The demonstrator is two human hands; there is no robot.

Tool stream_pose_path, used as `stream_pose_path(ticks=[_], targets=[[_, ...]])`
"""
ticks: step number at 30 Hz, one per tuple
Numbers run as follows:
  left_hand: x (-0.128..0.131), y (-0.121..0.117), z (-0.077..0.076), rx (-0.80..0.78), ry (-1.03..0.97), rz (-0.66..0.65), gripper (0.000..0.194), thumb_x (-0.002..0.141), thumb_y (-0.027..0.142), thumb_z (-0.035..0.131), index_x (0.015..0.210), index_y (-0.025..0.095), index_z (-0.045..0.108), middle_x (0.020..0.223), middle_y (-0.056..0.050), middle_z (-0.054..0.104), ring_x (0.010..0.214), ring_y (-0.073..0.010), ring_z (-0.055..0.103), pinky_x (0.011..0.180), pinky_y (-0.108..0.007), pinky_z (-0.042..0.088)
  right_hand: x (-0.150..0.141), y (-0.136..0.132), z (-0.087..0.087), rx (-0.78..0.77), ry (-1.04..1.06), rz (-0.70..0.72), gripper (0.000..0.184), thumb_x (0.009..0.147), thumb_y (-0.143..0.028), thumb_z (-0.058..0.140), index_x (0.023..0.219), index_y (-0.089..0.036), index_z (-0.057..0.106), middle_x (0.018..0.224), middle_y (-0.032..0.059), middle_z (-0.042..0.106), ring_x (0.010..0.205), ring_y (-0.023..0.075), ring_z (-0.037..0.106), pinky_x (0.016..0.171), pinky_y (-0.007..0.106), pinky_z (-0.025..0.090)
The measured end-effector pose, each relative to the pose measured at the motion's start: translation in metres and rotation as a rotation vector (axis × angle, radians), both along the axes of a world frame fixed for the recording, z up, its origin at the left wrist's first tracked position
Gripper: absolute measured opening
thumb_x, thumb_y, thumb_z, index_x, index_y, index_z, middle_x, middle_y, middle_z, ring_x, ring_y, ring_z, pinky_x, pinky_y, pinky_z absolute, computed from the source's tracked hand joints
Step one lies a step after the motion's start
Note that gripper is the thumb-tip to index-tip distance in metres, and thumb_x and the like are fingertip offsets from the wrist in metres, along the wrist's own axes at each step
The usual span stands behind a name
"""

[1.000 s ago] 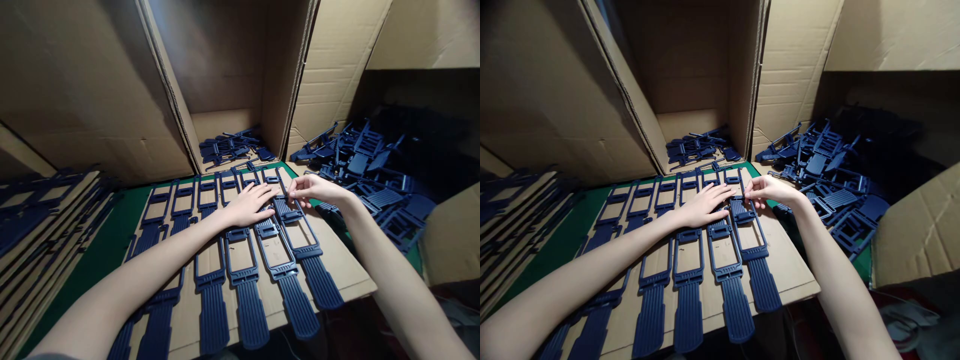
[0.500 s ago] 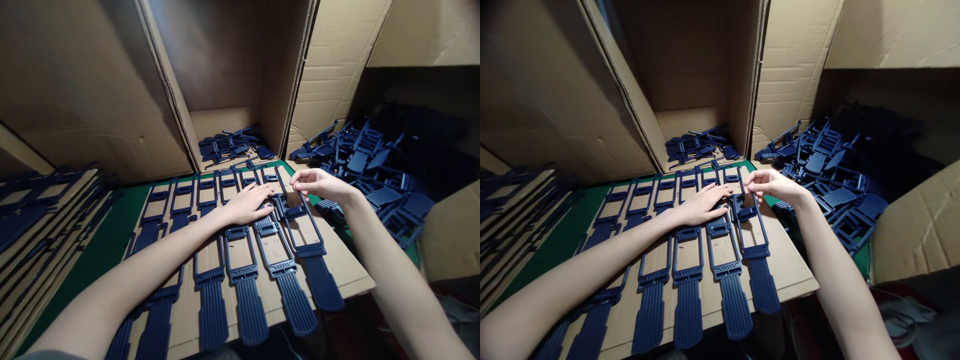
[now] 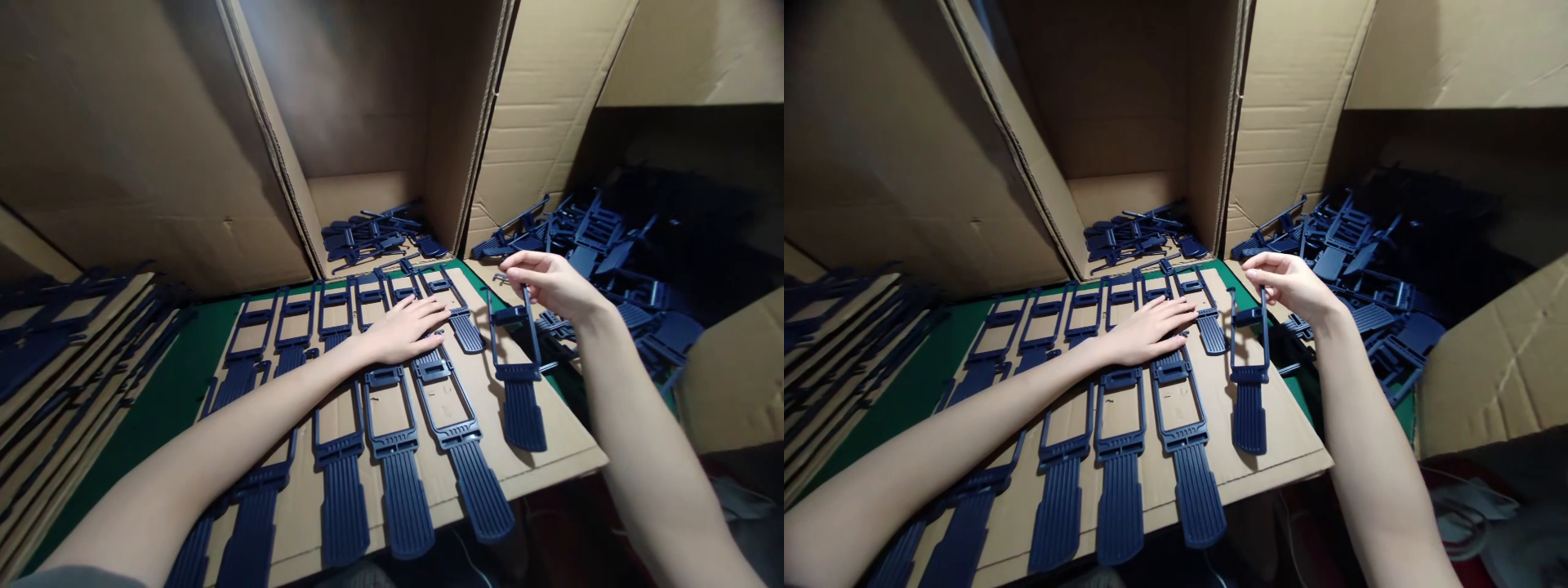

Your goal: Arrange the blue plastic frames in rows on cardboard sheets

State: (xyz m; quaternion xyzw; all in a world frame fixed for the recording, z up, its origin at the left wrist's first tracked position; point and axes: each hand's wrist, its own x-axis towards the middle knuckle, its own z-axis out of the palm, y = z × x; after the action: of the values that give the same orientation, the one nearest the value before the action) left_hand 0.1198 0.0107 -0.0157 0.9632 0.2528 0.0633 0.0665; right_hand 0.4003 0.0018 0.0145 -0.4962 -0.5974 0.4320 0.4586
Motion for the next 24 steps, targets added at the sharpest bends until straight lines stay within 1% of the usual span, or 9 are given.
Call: stream_pose_path(ticks=[3, 6, 8, 12, 16, 19, 21, 23, 24], targets=[[0.0, 0.0, 0.0, 0.01, -0.008, -0.003, 0.051, 0.098, 0.046, 0.031, 0.141, 0.021, 0.038, 0.153, -0.006, 0.029, 0.143, -0.0209, 0.019, 0.116, -0.047, 0.01, 0.003, 0.0, -0.001, -0.025, -0.061, -0.025, 0.041, 0.063, -0.051, 0.077, 0.089, -0.022, 0.063, 0.06, -0.0019, 0.05, 0.047, 0.0081, 0.041, 0.04, 0.024, 0.029], [0.0, -0.001, 0.001, 0.013, -0.014, -0.011, 0.05, 0.098, 0.045, 0.032, 0.141, 0.02, 0.038, 0.152, -0.006, 0.029, 0.143, -0.0206, 0.02, 0.117, -0.046, 0.011, -0.002, 0.0, -0.003, -0.075, -0.088, 0.033, 0.042, 0.064, -0.05, 0.076, 0.092, -0.021, 0.064, 0.056, -0.0039, 0.047, 0.043, 0.0061, 0.037, 0.039, 0.023, 0.025], [0.0, -0.001, 0.002, 0.016, -0.018, -0.013, 0.049, 0.099, 0.045, 0.032, 0.141, 0.021, 0.038, 0.152, -0.005, 0.029, 0.142, -0.0204, 0.021, 0.117, -0.046, 0.011, -0.008, 0.001, -0.006, -0.097, -0.081, 0.094, 0.042, 0.065, -0.049, 0.076, 0.093, -0.02, 0.064, 0.058, -0.0041, 0.049, 0.042, 0.0054, 0.038, 0.038, 0.023, 0.025], [0.0, -0.001, 0.001, 0.016, -0.008, -0.009, 0.049, 0.098, 0.045, 0.032, 0.141, 0.021, 0.039, 0.152, -0.005, 0.029, 0.143, -0.021, 0.02, 0.116, -0.047, 0.012, -0.02, 0.004, -0.011, -0.129, -0.059, 0.195, 0.042, 0.066, -0.047, 0.076, 0.095, -0.019, 0.062, 0.065, -0.0032, 0.055, 0.043, 0.0051, 0.044, 0.038, 0.022, 0.033], [0.0, 0.0, 0.0, 0.029, 0.005, -0.006, 0.052, 0.098, 0.045, 0.033, 0.141, 0.017, 0.039, 0.152, -0.007, 0.03, 0.142, -0.0217, 0.021, 0.116, -0.044, 0.014, -0.028, 0.005, -0.015, -0.155, -0.017, 0.257, 0.044, 0.064, -0.042, 0.079, 0.096, -0.018, 0.061, 0.071, -0.0006, 0.06, 0.052, 0.0094, 0.054, 0.045, 0.023, 0.043], [-0.001, 0.001, -0.001, 0.043, -0.001, -0.013, 0.053, 0.098, 0.046, 0.034, 0.14, 0.015, 0.04, 0.152, -0.008, 0.03, 0.142, -0.022, 0.022, 0.116, -0.041, 0.016, -0.033, 0.004, -0.015, -0.141, 0.003, 0.3, 0.043, 0.063, -0.039, 0.08, 0.096, -0.018, 0.063, 0.078, 0.002, 0.064, 0.063, 0.0128, 0.06, 0.057, 0.027, 0.051], [-0.001, 0.001, -0.001, 0.045, -0.008, -0.017, 0.053, 0.098, 0.045, 0.034, 0.141, 0.015, 0.04, 0.152, -0.008, 0.03, 0.142, -0.0218, 0.021, 0.116, -0.041, 0.016, -0.035, 0.003, -0.014, -0.126, 0.006, 0.349, 0.044, 0.063, -0.037, 0.08, 0.1, -0.018, 0.064, 0.092, 0.005, 0.068, 0.08, 0.0173, 0.064, 0.073, 0.032, 0.054], [-0.001, 0.001, 0.0, 0.046, -0.02, -0.016, 0.052, 0.097, 0.045, 0.035, 0.14, 0.017, 0.041, 0.152, -0.007, 0.03, 0.142, -0.0211, 0.022, 0.116, -0.04, 0.017, -0.036, 0.002, -0.012, -0.097, -0.018, 0.391, 0.05, 0.063, -0.037, 0.079, 0.107, -0.019, 0.065, 0.108, 0.0072, 0.067, 0.099, 0.0223, 0.063, 0.088, 0.038, 0.051], [-0.001, 0.001, -0.001, 0.046, -0.025, -0.017, 0.051, 0.097, 0.045, 0.035, 0.14, 0.018, 0.041, 0.152, -0.007, 0.031, 0.142, -0.0209, 0.022, 0.116, -0.04, 0.017, -0.035, 0.003, -0.012, -0.07, -0.044, 0.388, 0.052, 0.062, -0.038, 0.079, 0.109, -0.02, 0.065, 0.114, 0.0077, 0.065, 0.106, 0.0242, 0.06, 0.093, 0.04, 0.048]])
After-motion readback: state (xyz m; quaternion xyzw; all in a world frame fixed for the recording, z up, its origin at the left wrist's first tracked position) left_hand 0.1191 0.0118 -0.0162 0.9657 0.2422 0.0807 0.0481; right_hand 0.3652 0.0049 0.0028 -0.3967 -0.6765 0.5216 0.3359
